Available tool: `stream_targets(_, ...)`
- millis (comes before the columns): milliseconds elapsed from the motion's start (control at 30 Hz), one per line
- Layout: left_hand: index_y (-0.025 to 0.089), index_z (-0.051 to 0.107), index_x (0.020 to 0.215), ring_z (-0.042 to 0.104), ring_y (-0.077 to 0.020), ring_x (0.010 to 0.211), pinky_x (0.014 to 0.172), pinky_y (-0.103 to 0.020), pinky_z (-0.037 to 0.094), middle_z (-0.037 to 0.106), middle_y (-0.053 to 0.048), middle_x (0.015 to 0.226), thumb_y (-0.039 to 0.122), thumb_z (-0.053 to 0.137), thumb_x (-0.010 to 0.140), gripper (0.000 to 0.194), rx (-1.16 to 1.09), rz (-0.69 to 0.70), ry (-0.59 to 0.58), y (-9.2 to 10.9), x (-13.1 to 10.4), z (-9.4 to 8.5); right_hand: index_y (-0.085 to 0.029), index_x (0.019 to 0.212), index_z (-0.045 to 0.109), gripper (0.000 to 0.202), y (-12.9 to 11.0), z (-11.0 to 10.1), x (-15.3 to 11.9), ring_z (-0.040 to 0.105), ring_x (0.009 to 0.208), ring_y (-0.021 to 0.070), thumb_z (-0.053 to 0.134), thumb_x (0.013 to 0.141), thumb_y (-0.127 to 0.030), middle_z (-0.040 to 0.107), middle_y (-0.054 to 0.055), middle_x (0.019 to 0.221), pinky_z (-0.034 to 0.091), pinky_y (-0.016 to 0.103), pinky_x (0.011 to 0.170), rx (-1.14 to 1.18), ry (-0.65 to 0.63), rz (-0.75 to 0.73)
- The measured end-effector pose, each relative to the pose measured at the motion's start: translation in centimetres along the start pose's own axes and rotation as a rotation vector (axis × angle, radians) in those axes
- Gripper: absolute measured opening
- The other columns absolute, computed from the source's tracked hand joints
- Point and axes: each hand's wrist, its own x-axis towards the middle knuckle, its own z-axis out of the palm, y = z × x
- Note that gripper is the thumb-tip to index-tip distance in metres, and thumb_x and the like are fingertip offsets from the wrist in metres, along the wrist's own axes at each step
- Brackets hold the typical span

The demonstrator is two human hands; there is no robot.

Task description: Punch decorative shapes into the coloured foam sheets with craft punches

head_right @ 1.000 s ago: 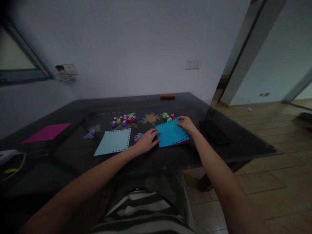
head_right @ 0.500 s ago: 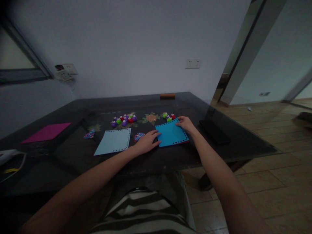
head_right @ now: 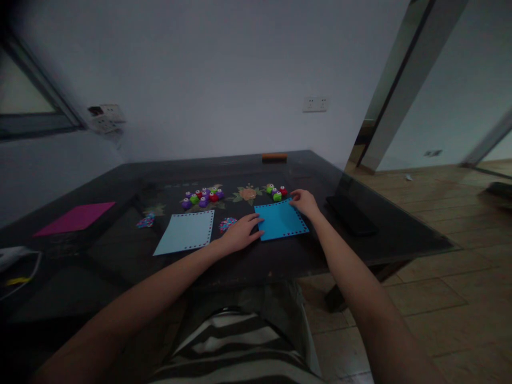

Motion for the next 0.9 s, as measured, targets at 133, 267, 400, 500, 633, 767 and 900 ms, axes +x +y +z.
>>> stream_targets(133,0.015,0.051,0.127,0.043,-0.0262,0.127,0.107,-0.038,0.032,0.047,-0.015,0.137,0.04,0.047,0.088,0.047,-0.006,-0.003,-0.008,0.13,-0.01,-0.15,-0.017,0.098,0.068,0.032,0.25,0.12,0.05,0.061,0.074,0.0173,0.071,0.066,-0.015,0.067,0.005,0.081,0.048,0.031,0.075,-0.111,-0.015,-0.013)
stream_targets(267,0.013,0.051,0.128,0.044,-0.0276,0.126,0.106,-0.038,0.033,0.047,-0.017,0.137,0.039,0.047,0.088,0.048,-0.001,-0.004,-0.014,0.23,-0.01,-0.26,-0.017,0.095,0.069,0.032,0.46,0.36,0.09,0.061,0.075,0.0179,0.072,0.063,-0.014,0.067,0.005,0.082,0.048,0.031,0.074,-0.159,-0.069,-0.024)
stream_targets(400,0.012,0.051,0.127,0.045,-0.0284,0.126,0.106,-0.038,0.033,0.048,-0.018,0.136,0.04,0.046,0.088,0.048,-0.004,0.008,-0.015,0.19,0.03,-0.23,-0.018,0.091,0.071,0.031,0.64,0.67,0.22,0.062,0.075,0.0182,0.073,0.061,-0.012,0.067,0.005,0.083,0.048,0.031,0.075,-0.18,-0.085,-0.028)
stream_targets(500,0.013,0.051,0.127,0.045,-0.0276,0.125,0.106,-0.038,0.033,0.049,-0.017,0.135,0.04,0.047,0.088,0.048,-0.003,0.007,-0.014,0.13,0.05,-0.24,-0.018,0.088,0.072,0.028,0.79,0.88,0.39,0.062,0.076,0.019,0.074,0.061,-0.012,0.067,0.005,0.081,0.048,0.032,0.076,-0.188,-0.098,-0.027)
stream_targets(633,0.014,0.05,0.129,0.045,-0.0273,0.125,0.105,-0.037,0.034,0.049,-0.016,0.135,0.041,0.047,0.088,0.049,0.001,0.014,-0.015,0.09,0.07,-0.3,-0.018,0.089,0.072,0.028,0.86,0.92,0.47,0.062,0.077,0.0197,0.073,0.062,-0.012,0.067,0.006,0.082,0.048,0.033,0.076,-0.184,-0.11,-0.029)
stream_targets(767,0.016,0.051,0.129,0.044,-0.0271,0.126,0.105,-0.037,0.034,0.049,-0.015,0.135,0.041,0.045,0.089,0.048,0.025,0.043,-0.032,0.08,0.09,-0.4,-0.016,0.094,0.072,0.03,0.6,0.69,0.25,0.062,0.077,0.0191,0.073,0.064,-0.012,0.067,0.007,0.083,0.048,0.031,0.074,-0.198,-0.122,-0.028)
stream_targets(900,0.019,0.051,0.13,0.044,-0.0256,0.126,0.104,-0.035,0.035,0.047,-0.013,0.137,0.044,0.042,0.09,0.047,0.082,0.036,-0.073,0.11,0.08,-0.66,-0.015,0.098,0.071,0.032,0.12,0.45,-0.06,0.062,0.076,0.0173,0.072,0.066,-0.013,0.067,0.006,0.083,0.047,0.028,0.073,-0.245,-0.129,-0.026)
